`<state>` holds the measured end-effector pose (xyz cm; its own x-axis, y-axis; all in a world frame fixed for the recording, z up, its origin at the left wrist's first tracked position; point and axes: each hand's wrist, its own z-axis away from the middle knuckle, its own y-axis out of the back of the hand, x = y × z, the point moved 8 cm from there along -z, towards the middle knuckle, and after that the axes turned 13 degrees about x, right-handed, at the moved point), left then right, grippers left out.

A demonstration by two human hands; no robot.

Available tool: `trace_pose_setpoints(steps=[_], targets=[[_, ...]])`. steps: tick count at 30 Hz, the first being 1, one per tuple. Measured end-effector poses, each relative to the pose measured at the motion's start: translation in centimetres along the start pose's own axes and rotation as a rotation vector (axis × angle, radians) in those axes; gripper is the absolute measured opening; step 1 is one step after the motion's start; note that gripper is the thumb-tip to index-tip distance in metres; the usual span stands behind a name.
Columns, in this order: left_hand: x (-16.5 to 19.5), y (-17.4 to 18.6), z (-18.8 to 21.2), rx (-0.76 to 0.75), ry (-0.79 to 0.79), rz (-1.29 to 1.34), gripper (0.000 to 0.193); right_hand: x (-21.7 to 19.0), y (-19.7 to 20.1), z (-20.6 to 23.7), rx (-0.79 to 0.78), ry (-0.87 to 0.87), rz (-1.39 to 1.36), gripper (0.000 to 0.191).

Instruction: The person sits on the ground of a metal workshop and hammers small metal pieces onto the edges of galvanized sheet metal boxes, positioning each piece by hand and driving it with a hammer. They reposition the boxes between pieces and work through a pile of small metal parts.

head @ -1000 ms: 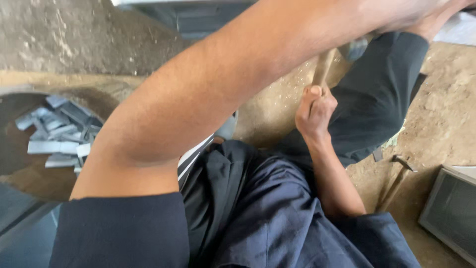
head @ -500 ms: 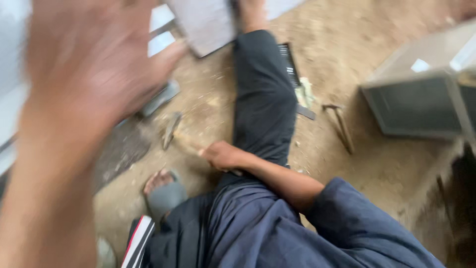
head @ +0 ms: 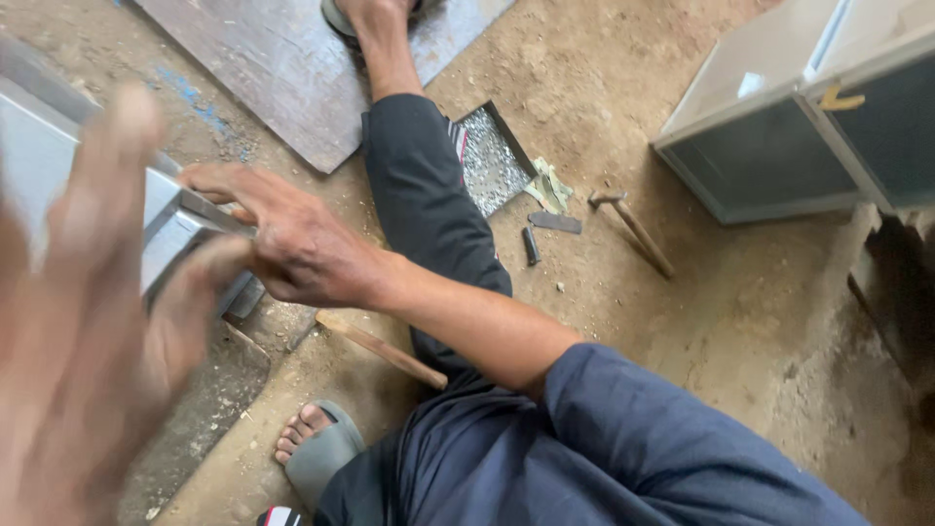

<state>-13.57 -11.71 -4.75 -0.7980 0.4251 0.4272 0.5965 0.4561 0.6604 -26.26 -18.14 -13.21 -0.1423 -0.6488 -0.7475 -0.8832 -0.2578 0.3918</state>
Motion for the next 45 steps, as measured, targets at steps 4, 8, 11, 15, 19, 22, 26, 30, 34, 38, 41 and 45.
trace_pose_setpoints(steps=[4, 8, 11, 15, 19, 22, 26, 30, 34, 38, 41, 45], targets=[[-5.4, -3.0, 12.5, -0.414, 0.310, 0.760, 0.064, -0.1, 0.3, -0.1, 0.039, 0.038, 0.019, 0.027], [-9.4, -10.6, 30.4, -0.501, 0.789, 0.610, 0.063, 0.2, 0.6, -0.3, 0.049, 0.013, -0.013, 0.028], [-14.0, -11.6, 38.0, -0.331, 0.890, 0.185, 0.064, 0.1, 0.7, -0.4, 0.033, 0.010, 0.017, 0.025], [-17.9, -11.0, 40.3, -0.349, 0.979, -0.122, 0.067, 0.4, 0.8, -0.3, 0.025, -0.008, 0.028, 0.033], [-18.5, -10.1, 38.6, -0.334, 0.998, -0.183, 0.070, 0.0, 0.8, -0.1, 0.045, 0.042, 0.041, 0.027], [-18.3, -9.4, 37.7, -0.317, 0.992, -0.204, 0.072, 0.2, 0.7, 0.1, 0.046, 0.013, 0.018, 0.028], [-19.2, -8.2, 37.2, -0.276, 0.983, -0.224, 0.075, 0.0, 1.1, 0.3, 0.092, 0.086, 0.038, 0.033], [-20.3, -6.7, 36.9, -0.211, 0.979, -0.241, 0.079, 1.4, 1.9, 0.2, 0.130, 0.078, 0.069, 0.017], [-21.3, -4.6, 36.7, -0.114, 0.979, -0.271, 0.082, 3.8, 2.7, 0.2, 0.102, -0.025, 0.094, 0.006], [-22.0, -1.8, 35.8, 0.031, 0.933, -0.299, 0.086, 4.1, 4.4, 0.0, 0.202, 0.052, -0.026, 0.046], [-21.0, 0.8, 33.9, 0.168, 0.860, -0.320, 0.089, 5.4, 3.7, 0.4, 0.122, -0.024, 0.026, 0.040], [-15.6, 5.1, 28.7, 0.369, 0.650, -0.351, 0.093, 9.3, 2.8, 1.7, 0.174, -0.223, -0.149, 0.045]])
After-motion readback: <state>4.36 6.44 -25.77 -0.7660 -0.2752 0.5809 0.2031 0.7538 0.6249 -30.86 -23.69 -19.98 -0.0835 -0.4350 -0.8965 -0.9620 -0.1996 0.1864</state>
